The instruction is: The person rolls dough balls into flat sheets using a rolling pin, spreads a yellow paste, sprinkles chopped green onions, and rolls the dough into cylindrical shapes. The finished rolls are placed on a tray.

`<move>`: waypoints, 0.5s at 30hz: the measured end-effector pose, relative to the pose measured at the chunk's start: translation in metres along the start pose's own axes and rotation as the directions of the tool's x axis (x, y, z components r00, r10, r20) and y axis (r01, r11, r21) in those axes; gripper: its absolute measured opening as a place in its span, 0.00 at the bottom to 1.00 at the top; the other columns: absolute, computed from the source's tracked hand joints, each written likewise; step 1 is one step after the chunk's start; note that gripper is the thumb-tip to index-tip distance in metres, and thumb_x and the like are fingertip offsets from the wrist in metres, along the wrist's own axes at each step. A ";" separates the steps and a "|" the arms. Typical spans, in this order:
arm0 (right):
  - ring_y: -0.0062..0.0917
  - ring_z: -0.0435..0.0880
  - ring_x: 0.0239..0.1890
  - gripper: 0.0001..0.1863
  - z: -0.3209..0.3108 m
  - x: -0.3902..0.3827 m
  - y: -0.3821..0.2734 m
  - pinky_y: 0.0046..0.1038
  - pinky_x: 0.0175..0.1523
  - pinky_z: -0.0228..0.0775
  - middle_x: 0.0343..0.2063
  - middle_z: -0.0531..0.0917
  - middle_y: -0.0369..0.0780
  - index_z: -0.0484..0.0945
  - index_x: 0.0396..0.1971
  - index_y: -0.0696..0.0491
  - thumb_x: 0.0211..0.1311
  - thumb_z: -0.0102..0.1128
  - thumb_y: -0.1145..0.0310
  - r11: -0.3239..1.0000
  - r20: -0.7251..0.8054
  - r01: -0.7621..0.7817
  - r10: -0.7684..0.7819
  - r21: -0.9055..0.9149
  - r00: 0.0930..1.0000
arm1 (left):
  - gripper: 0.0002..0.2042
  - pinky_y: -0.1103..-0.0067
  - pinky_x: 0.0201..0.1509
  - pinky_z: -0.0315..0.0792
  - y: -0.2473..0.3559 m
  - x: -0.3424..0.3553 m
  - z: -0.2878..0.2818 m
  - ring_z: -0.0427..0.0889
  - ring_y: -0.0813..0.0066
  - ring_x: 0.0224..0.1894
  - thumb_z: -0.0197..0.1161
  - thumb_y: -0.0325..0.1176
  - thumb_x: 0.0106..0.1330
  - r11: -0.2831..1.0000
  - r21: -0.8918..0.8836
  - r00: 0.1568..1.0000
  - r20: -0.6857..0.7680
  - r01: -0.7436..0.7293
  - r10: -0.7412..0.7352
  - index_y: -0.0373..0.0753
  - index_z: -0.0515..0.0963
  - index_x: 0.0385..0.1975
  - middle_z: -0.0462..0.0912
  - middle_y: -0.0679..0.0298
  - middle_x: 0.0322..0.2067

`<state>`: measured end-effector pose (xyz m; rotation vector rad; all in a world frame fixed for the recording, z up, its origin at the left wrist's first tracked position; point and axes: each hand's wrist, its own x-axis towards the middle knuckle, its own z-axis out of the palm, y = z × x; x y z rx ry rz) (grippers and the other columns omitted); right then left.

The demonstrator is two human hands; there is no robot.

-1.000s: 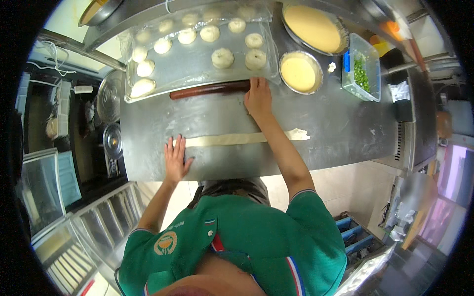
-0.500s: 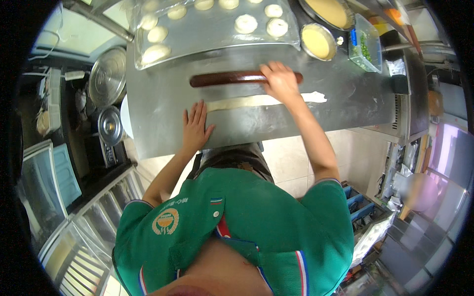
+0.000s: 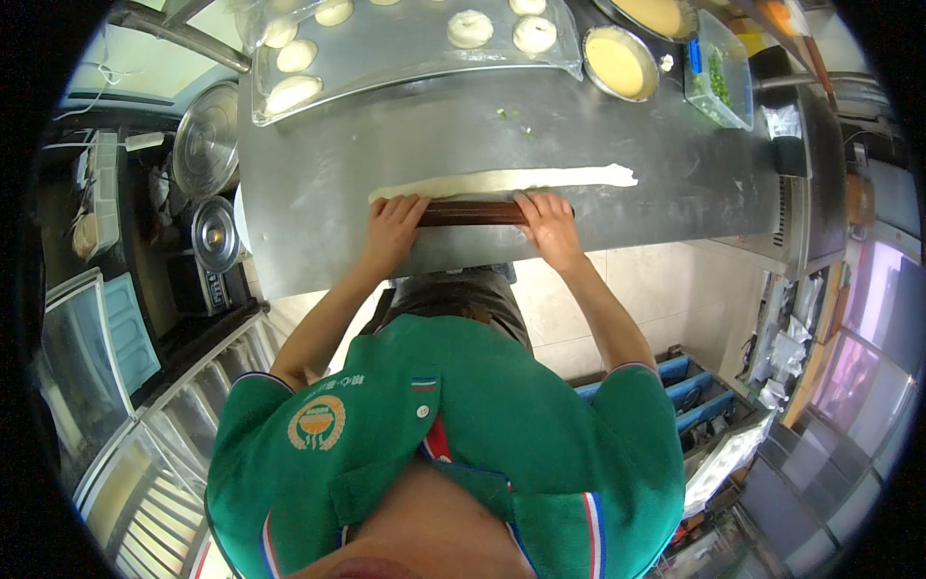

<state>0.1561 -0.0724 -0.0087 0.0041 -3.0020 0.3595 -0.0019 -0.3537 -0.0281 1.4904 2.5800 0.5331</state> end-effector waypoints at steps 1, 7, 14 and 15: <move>0.35 0.75 0.51 0.30 -0.013 0.012 -0.003 0.39 0.59 0.63 0.48 0.77 0.39 0.76 0.55 0.50 0.48 0.71 0.68 1.000 -0.053 0.009 -0.010 -0.005 0.999 | 0.27 0.63 0.68 0.60 -0.001 0.004 -0.009 0.73 0.62 0.60 0.66 0.34 0.59 0.999 0.043 0.999 -0.042 -0.003 0.005 0.39 0.70 0.60 0.76 0.57 0.56; 0.34 0.71 0.62 0.32 0.031 0.066 -0.007 0.38 0.67 0.59 0.59 0.76 0.39 0.75 0.59 0.50 0.58 0.64 0.47 1.000 -0.085 -0.003 0.002 -0.012 0.996 | 0.29 0.58 0.72 0.56 -0.049 0.011 -0.019 0.68 0.58 0.66 0.67 0.41 0.61 0.992 -0.003 0.979 -0.158 0.130 -0.129 0.40 0.70 0.62 0.72 0.59 0.62; 0.39 0.66 0.68 0.39 0.041 0.095 -0.001 0.44 0.69 0.56 0.66 0.70 0.43 0.73 0.61 0.52 0.59 0.58 0.37 0.995 -0.008 -0.101 0.101 -0.009 0.995 | 0.29 0.54 0.73 0.53 -0.060 0.041 -0.006 0.63 0.55 0.70 0.60 0.45 0.68 0.944 0.016 0.940 -0.099 0.329 -0.326 0.43 0.67 0.67 0.62 0.58 0.70; 0.40 0.65 0.69 0.39 0.042 0.096 -0.001 0.46 0.69 0.56 0.66 0.69 0.44 0.73 0.61 0.52 0.60 0.57 0.37 0.994 -0.005 -0.105 0.105 -0.012 0.995 | 0.29 0.52 0.73 0.52 -0.065 0.041 -0.003 0.61 0.54 0.71 0.60 0.45 0.68 0.941 0.053 0.940 -0.090 0.335 -0.330 0.43 0.66 0.68 0.60 0.57 0.71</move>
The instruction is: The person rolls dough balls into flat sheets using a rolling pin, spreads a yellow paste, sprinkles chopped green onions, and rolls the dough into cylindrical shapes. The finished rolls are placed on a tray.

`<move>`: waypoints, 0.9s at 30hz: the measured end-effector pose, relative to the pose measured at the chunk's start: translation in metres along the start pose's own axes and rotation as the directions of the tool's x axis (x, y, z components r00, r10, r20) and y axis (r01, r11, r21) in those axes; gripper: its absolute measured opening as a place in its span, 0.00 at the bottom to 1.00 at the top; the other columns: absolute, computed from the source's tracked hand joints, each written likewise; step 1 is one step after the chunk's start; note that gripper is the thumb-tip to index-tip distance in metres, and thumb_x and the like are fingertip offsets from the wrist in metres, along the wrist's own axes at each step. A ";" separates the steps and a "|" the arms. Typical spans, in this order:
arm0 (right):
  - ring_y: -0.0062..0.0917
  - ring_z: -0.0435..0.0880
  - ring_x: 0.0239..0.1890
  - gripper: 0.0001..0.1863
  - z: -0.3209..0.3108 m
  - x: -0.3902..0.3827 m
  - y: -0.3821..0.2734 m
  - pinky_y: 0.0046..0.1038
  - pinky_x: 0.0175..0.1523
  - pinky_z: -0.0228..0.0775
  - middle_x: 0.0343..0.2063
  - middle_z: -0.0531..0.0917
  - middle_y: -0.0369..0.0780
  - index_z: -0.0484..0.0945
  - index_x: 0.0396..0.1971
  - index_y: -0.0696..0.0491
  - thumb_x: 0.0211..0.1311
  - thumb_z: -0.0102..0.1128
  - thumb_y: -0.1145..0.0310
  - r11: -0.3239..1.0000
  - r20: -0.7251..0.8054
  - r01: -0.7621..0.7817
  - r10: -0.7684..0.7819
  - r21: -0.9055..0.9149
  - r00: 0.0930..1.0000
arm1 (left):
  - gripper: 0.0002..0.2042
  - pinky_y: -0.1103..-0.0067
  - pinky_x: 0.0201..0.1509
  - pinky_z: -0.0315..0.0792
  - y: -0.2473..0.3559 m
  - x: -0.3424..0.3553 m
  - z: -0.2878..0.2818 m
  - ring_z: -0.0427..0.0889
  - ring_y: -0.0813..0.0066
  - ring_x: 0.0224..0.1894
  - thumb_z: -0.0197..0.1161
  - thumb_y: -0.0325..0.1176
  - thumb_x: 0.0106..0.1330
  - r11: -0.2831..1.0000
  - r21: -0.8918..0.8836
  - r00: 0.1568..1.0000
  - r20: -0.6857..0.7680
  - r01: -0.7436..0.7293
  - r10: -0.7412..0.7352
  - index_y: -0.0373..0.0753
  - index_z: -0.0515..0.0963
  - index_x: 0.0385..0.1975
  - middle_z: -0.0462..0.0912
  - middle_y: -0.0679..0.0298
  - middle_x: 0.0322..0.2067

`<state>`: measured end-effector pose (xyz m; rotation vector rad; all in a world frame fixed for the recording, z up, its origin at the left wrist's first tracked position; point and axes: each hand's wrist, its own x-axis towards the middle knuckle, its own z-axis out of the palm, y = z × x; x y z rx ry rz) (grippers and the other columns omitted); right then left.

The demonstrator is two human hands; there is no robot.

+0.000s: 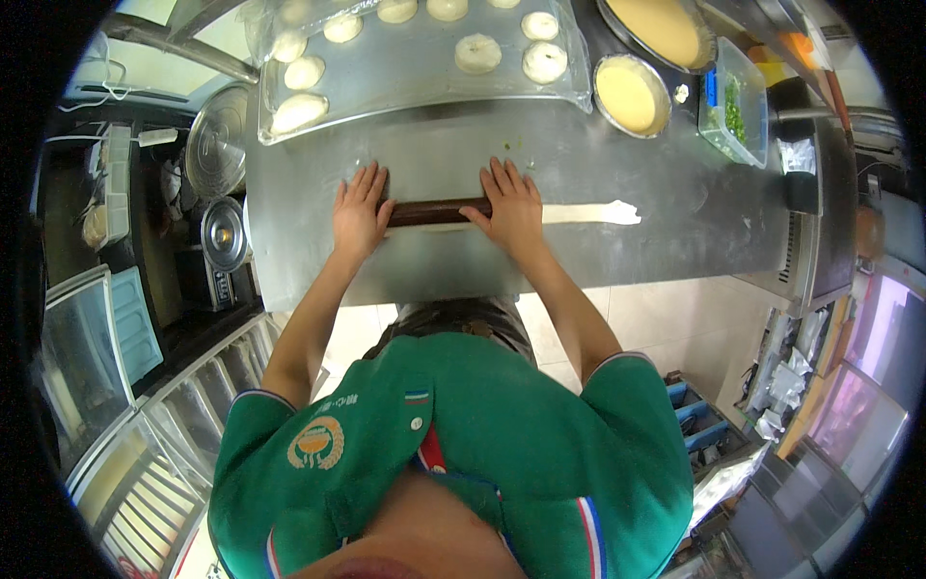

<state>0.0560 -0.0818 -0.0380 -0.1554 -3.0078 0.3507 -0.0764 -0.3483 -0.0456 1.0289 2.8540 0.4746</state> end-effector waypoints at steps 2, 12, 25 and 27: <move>0.41 0.61 0.71 0.38 -0.004 0.028 0.006 0.47 0.70 0.54 0.69 0.65 0.46 0.72 0.62 0.52 0.61 0.57 0.38 0.999 -0.025 -0.039 0.039 -0.004 0.999 | 0.30 0.49 0.73 0.48 0.003 0.015 0.003 0.57 0.53 0.73 0.59 0.45 0.69 0.999 0.040 0.998 -0.054 0.030 -0.028 0.43 0.63 0.69 0.56 0.55 0.72; 0.43 0.57 0.71 0.37 -0.005 0.092 0.030 0.50 0.73 0.43 0.67 0.65 0.46 0.62 0.70 0.49 0.69 0.48 0.41 0.994 -0.076 -0.029 0.020 -0.108 0.997 | 0.35 0.46 0.72 0.45 0.002 0.105 -0.016 0.55 0.53 0.71 0.59 0.47 0.69 0.985 0.168 0.974 -0.228 0.051 -0.012 0.44 0.54 0.73 0.53 0.52 0.72; 0.40 0.68 0.61 0.36 -0.044 0.034 0.001 0.48 0.70 0.52 0.54 0.73 0.47 0.68 0.65 0.47 0.62 0.57 0.41 0.987 0.102 0.161 -0.163 0.027 0.981 | 0.36 0.57 0.68 0.58 0.022 0.034 -0.043 0.66 0.55 0.65 0.60 0.46 0.67 0.997 -0.059 0.997 0.058 -0.047 0.050 0.44 0.55 0.73 0.67 0.52 0.64; 0.43 0.57 0.71 0.41 -0.020 0.039 0.001 0.51 0.74 0.42 0.66 0.63 0.50 0.61 0.70 0.50 0.64 0.55 0.40 1.000 0.025 0.011 -0.011 -0.019 1.000 | 0.37 0.49 0.73 0.46 0.010 0.032 -0.021 0.54 0.55 0.73 0.56 0.51 0.70 0.999 0.048 0.999 -0.047 0.019 -0.017 0.45 0.51 0.74 0.53 0.51 0.72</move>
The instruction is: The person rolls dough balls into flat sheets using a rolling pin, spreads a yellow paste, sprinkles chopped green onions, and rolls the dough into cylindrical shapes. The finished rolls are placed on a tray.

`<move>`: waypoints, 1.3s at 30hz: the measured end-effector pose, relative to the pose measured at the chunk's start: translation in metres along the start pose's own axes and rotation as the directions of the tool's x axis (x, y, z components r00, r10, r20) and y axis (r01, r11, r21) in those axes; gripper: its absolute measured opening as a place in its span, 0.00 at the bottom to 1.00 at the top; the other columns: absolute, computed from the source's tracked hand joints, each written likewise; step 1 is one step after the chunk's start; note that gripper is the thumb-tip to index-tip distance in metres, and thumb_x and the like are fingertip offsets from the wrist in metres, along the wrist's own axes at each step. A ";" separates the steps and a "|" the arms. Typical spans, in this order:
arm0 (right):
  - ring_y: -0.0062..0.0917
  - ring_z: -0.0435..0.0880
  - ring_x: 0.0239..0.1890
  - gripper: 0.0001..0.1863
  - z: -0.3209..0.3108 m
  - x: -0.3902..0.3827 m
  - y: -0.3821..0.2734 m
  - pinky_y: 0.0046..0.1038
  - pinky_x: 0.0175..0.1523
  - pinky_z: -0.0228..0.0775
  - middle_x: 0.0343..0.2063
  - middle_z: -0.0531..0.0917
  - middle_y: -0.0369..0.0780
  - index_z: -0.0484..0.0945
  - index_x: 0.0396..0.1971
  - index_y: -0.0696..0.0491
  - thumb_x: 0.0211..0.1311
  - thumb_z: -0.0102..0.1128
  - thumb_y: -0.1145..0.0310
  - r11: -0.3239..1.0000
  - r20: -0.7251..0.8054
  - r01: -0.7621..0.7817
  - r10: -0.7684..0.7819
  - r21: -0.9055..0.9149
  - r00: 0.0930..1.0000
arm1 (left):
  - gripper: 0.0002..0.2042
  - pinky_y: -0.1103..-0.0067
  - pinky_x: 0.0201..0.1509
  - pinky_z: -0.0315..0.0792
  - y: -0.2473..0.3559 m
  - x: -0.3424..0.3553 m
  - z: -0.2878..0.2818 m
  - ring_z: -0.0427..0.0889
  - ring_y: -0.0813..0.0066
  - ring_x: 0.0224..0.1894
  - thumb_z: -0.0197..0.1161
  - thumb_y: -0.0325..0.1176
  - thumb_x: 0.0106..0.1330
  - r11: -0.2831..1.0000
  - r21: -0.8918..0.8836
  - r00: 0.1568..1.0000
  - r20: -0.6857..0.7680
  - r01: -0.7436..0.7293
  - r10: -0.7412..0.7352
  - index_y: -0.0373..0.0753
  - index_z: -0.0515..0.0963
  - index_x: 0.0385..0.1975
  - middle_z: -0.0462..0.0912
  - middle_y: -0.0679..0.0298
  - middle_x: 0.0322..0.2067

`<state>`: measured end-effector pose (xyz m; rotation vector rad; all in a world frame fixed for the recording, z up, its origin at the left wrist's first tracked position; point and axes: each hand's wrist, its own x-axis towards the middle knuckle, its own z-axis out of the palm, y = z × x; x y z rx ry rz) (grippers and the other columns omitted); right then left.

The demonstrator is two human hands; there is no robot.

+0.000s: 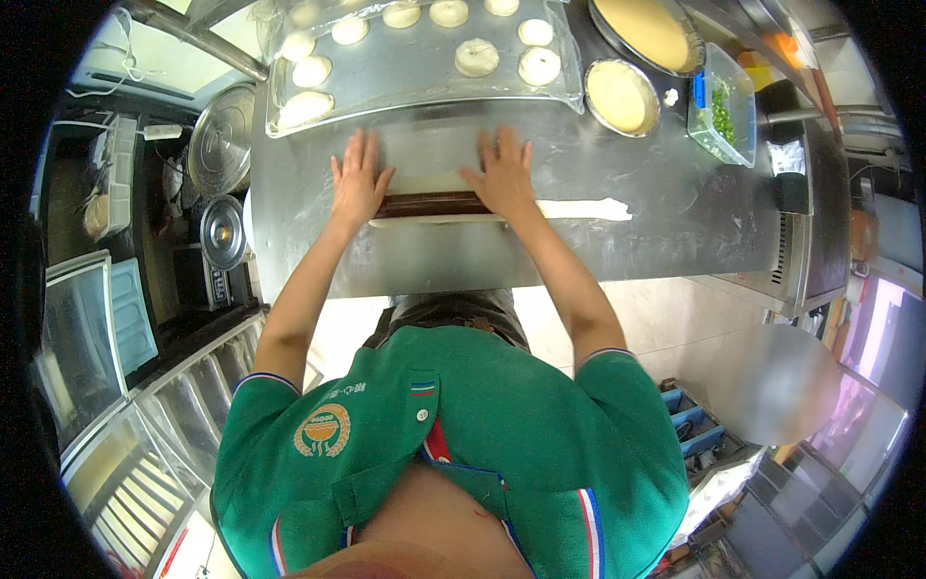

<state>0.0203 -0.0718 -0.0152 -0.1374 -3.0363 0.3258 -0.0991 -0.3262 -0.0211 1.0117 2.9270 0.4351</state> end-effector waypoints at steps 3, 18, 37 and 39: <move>0.44 0.48 0.75 0.44 0.015 -0.010 -0.011 0.52 0.75 0.39 0.72 0.56 0.50 0.58 0.71 0.51 0.63 0.54 0.38 0.990 0.028 -0.143 0.143 -0.015 0.989 | 0.38 0.44 0.72 0.44 -0.001 -0.020 0.012 0.50 0.56 0.75 0.52 0.57 0.70 0.991 0.111 0.995 0.047 0.079 -0.085 0.45 0.52 0.74 0.49 0.52 0.74; 0.36 0.71 0.55 0.36 0.020 -0.140 0.020 0.42 0.61 0.61 0.54 0.75 0.39 0.69 0.64 0.45 0.52 0.68 0.59 0.970 -0.007 0.238 -0.238 0.051 0.971 | 0.31 0.66 0.55 0.62 0.054 -0.140 0.009 0.76 0.70 0.51 0.68 0.29 0.50 0.976 -0.060 0.976 -0.067 -0.212 0.208 0.48 0.75 0.60 0.77 0.68 0.49; 0.45 0.64 0.67 0.37 -0.023 -0.059 0.226 0.51 0.66 0.58 0.66 0.67 0.48 0.67 0.65 0.51 0.63 0.57 0.43 0.999 -0.101 -0.007 0.003 -0.042 0.995 | 0.30 0.49 0.73 0.47 0.194 0.063 0.086 0.60 0.55 0.70 0.56 0.49 0.69 0.993 -0.111 0.989 -0.146 -0.051 0.035 0.48 0.62 0.69 0.60 0.57 0.70; 0.45 0.70 0.61 0.31 -0.039 -0.051 0.227 0.51 0.64 0.59 0.60 0.73 0.47 0.71 0.61 0.52 0.64 0.59 0.51 0.990 -0.252 0.084 -0.054 0.111 0.966 | 0.21 0.53 0.72 0.52 0.191 0.074 0.080 0.63 0.54 0.68 0.60 0.40 0.67 0.949 -0.317 0.955 -0.281 0.002 -0.096 0.44 0.72 0.59 0.64 0.56 0.66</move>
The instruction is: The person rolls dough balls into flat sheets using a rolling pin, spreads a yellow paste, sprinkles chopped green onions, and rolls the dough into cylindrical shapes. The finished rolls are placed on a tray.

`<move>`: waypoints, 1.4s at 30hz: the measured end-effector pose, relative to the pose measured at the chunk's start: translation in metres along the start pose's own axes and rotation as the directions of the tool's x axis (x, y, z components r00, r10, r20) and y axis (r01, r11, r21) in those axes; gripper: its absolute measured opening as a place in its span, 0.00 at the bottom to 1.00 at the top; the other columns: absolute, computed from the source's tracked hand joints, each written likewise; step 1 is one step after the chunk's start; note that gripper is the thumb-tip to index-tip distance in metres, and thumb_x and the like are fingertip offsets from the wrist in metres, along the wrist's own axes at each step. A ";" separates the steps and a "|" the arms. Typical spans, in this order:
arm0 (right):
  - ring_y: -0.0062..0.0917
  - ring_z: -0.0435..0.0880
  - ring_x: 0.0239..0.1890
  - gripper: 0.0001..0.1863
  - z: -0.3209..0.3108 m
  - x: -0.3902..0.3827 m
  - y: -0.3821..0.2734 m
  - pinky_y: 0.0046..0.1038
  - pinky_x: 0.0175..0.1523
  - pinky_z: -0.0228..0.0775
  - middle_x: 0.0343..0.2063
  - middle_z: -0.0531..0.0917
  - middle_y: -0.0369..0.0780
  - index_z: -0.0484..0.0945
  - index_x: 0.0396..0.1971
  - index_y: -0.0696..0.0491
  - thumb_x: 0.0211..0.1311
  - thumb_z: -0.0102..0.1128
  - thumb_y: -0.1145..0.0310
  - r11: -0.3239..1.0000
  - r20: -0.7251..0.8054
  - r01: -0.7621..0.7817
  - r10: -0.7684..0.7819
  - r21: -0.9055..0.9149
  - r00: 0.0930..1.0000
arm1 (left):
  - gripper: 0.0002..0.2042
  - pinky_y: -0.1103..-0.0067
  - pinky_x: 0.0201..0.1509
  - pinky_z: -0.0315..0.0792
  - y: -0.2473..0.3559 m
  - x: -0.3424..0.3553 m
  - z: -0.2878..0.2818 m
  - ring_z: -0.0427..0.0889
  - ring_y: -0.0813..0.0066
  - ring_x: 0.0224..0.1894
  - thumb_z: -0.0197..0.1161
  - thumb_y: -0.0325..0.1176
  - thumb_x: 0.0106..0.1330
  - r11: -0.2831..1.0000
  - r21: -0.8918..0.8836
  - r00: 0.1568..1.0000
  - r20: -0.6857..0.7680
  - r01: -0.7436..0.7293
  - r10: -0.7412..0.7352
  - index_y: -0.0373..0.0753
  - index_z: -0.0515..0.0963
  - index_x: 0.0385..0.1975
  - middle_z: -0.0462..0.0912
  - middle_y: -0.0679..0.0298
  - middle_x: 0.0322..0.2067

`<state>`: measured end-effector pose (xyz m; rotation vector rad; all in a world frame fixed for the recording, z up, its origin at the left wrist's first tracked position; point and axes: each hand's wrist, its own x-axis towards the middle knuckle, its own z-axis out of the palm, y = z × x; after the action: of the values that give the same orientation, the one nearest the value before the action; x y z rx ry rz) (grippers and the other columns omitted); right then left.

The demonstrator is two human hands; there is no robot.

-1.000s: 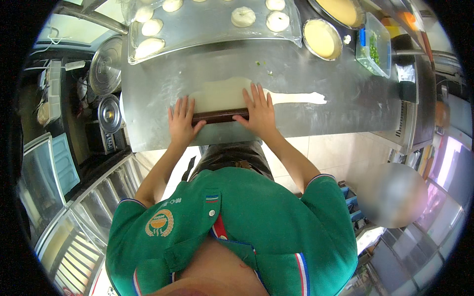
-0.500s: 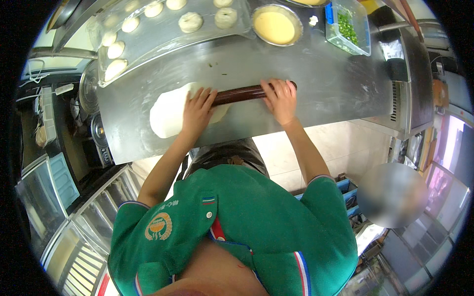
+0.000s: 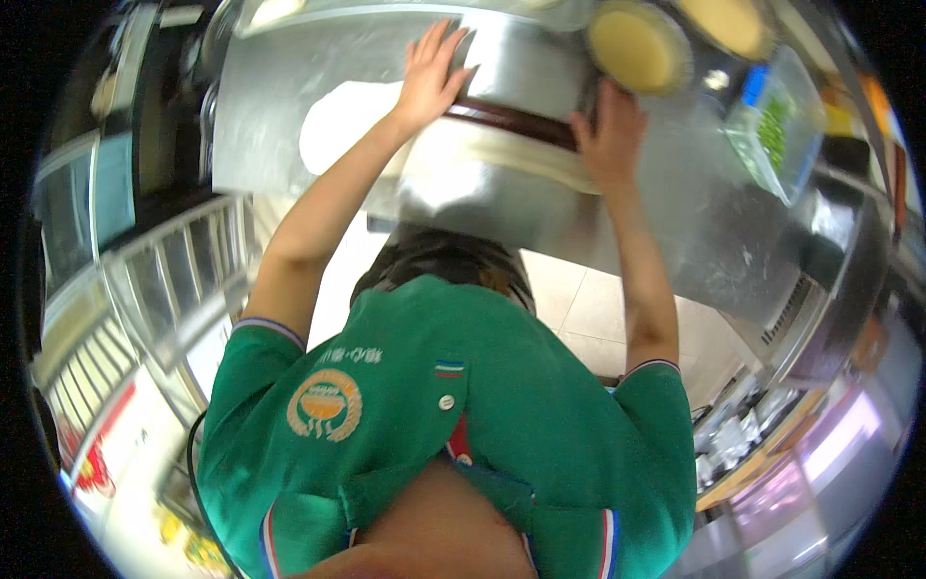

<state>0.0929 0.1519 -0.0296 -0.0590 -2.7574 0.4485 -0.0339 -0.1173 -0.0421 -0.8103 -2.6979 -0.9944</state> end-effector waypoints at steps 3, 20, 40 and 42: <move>0.40 0.78 0.47 0.18 -0.027 -0.026 -0.046 0.46 0.56 0.66 0.45 0.81 0.42 0.78 0.51 0.53 0.63 0.62 0.64 0.984 0.064 0.066 -0.078 0.166 0.995 | 0.08 0.60 0.66 0.62 -0.007 -0.013 -0.058 0.71 0.54 0.61 0.64 0.29 0.62 0.990 -0.140 0.984 -0.171 0.014 -0.038 0.39 0.80 0.41 0.73 0.56 0.57; 0.35 0.81 0.43 0.18 0.096 -0.094 -0.296 0.36 0.45 0.75 0.36 0.78 0.39 0.85 0.43 0.43 0.50 0.69 0.73 0.472 0.504 0.236 -0.858 0.850 -0.100 | 0.13 0.69 0.51 0.79 0.006 -0.390 -0.285 0.80 0.62 0.51 0.70 0.32 0.61 0.628 0.274 0.592 0.209 0.728 -0.778 0.37 0.81 0.43 0.75 0.59 0.54; 0.24 0.82 0.23 0.09 0.033 -0.010 -0.386 0.26 0.30 0.73 0.28 0.87 0.41 0.86 0.39 0.53 0.60 0.62 0.75 0.527 0.487 -0.075 -0.711 0.847 0.506 | 0.07 0.70 0.51 0.76 0.086 -0.372 -0.292 0.82 0.61 0.46 0.74 0.32 0.55 0.600 -0.305 0.673 0.376 0.739 -0.637 0.39 0.83 0.30 0.79 0.60 0.43; 0.21 0.83 0.26 0.10 0.024 -0.010 -0.392 0.24 0.34 0.75 0.30 0.88 0.41 0.86 0.41 0.55 0.60 0.63 0.76 0.433 0.447 -0.160 -0.717 0.887 0.535 | 0.08 0.70 0.52 0.76 0.089 -0.375 -0.289 0.82 0.61 0.47 0.73 0.32 0.55 0.580 -0.323 0.664 0.379 0.748 -0.645 0.38 0.83 0.30 0.79 0.60 0.44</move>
<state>0.0997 -0.2280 0.0693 1.2504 -2.6822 2.1812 0.3179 -0.4091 0.1101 0.2303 -3.0726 -1.8553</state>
